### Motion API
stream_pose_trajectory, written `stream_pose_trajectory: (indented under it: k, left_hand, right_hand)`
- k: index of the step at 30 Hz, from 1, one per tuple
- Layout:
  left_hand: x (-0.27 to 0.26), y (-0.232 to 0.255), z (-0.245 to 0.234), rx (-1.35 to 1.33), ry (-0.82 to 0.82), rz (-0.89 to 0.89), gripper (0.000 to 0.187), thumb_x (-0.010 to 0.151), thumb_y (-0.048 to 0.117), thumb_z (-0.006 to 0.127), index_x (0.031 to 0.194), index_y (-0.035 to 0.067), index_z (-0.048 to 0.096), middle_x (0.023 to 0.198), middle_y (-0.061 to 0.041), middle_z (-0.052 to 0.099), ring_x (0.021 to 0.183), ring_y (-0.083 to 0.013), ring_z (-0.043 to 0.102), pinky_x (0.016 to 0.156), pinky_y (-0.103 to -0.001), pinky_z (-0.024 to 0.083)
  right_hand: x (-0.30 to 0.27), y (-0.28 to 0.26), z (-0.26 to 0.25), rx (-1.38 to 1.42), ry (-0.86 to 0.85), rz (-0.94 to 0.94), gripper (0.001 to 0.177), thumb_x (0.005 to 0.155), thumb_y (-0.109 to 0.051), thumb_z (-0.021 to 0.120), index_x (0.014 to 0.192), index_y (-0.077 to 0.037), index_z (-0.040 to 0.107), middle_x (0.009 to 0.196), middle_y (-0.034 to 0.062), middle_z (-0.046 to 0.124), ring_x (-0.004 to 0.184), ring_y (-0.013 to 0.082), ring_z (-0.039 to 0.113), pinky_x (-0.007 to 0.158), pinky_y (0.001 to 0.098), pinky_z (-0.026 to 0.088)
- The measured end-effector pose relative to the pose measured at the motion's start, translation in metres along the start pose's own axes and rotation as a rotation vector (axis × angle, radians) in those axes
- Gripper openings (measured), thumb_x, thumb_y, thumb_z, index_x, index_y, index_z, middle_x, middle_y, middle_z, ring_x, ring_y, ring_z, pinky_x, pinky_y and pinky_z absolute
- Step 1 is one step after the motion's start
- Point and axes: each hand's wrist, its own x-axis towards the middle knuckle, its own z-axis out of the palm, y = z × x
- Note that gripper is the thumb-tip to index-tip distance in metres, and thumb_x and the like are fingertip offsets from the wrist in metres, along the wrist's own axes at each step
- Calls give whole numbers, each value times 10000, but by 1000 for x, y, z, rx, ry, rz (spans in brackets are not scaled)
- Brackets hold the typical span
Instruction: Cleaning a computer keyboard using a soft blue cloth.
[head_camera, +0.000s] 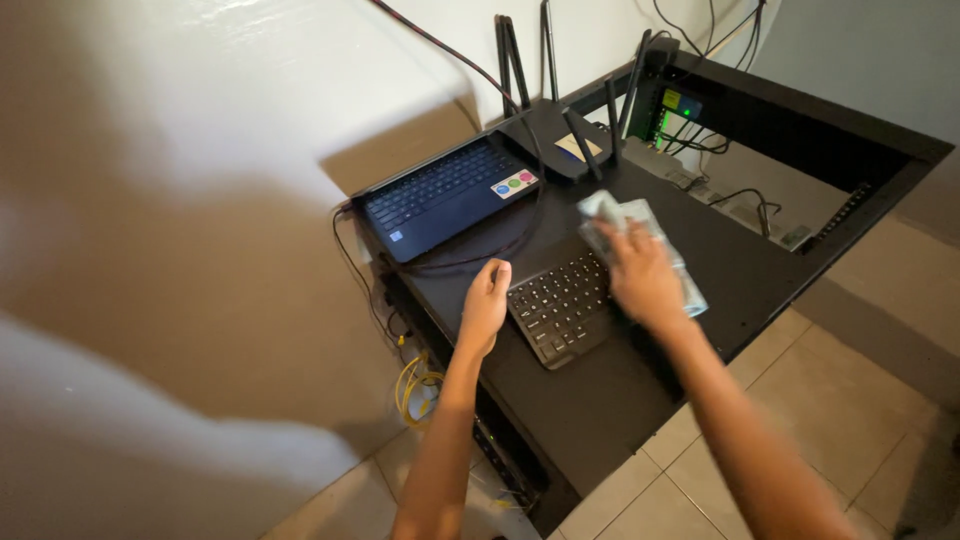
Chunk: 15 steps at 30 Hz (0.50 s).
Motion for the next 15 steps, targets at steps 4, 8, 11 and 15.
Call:
stream_pose_trajectory:
  k: [4, 8, 11, 15]
  left_hand:
    - [2, -2, 1, -4, 3, -24, 329, 1069, 320, 544, 1081, 13, 660, 848, 26, 555, 794, -76, 472, 733, -249, 432]
    - [-3, 4, -2, -76, -36, 39, 319, 1019, 304, 523, 1172, 43, 625, 984, 49, 665, 884, -65, 568, 818, -227, 471]
    - [1, -4, -2, -31, -22, -1, 339, 1080, 318, 536, 1105, 1, 654, 927, 3, 603, 866, -87, 501, 806, -244, 446]
    - [-4, 7, -2, -30, -4, -24, 342, 1072, 322, 536, 1110, 6, 661, 934, 10, 615, 875, -81, 505, 823, -239, 448]
  right_hand:
    - [-20, -53, -4, -12, -98, -49, 613, 941, -101, 517, 1540, -221, 465, 1523, 271, 468, 1307, 438, 517, 1096, 500, 437]
    - [-31, -67, -8, 165, -123, -319, 567, 913, -181, 576, 1473, -223, 498, 1515, 246, 474, 1383, 433, 448, 1123, 519, 365]
    - [-13, -16, -7, 173, -64, -296, 526, 968, -189, 556, 1490, -219, 497, 1505, 215, 515, 1415, 416, 457, 1164, 516, 342]
    - [-5, 33, 4, -42, -87, -36, 522, 996, -167, 525, 1515, -224, 501, 1519, 287, 453, 1392, 441, 453, 1150, 508, 369]
